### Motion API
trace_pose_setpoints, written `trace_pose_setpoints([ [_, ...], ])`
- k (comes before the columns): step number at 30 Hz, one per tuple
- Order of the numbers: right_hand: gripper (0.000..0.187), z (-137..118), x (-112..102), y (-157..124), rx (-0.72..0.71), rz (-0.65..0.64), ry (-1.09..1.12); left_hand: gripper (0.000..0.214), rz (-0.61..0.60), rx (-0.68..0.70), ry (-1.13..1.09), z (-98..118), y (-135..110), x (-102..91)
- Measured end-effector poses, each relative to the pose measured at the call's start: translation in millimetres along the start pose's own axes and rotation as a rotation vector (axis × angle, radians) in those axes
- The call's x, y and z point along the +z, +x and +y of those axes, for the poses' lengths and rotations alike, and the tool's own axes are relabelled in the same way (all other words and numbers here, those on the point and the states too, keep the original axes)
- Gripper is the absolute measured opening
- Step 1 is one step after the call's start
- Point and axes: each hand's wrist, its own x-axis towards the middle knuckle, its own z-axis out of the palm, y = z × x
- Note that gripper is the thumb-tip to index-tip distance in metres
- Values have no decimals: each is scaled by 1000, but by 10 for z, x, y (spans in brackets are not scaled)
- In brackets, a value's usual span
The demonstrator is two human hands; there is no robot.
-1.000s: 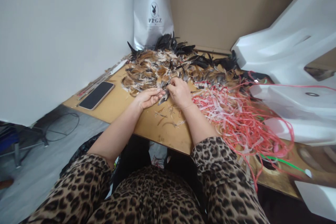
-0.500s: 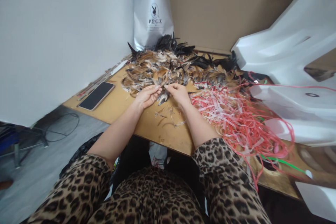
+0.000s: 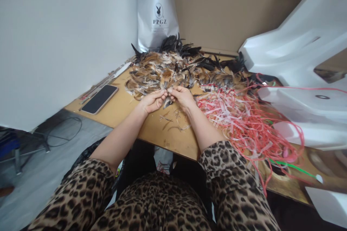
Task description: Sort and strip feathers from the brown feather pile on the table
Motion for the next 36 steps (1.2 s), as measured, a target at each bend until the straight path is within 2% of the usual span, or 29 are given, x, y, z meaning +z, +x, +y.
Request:
trace_pose_setpoints([
  [7, 39, -113, -30, -19, -36, 96, -154, 9, 15, 88, 175, -48, 42, -39],
  [12, 37, -153, 4, -57, -66, 85, -256, 13, 20, 86, 241, -79, 33, -29],
  [22, 33, -101, 9, -36, -66, 75, -236, 17, 41, 111, 362, -88, 2, 22],
  [27, 32, -42, -99, 44, -47, 234, -170, 14, 119, 151, 309, -72, 44, -7],
  [31, 29, -15, -221, 66, -43, 301, -451, 11, 197, 176, 239, -57, 76, -26],
  [36, 29, 15, -265, 33, -47, 214, -1032, 8, 216, 194, 191, -61, 93, -42],
])
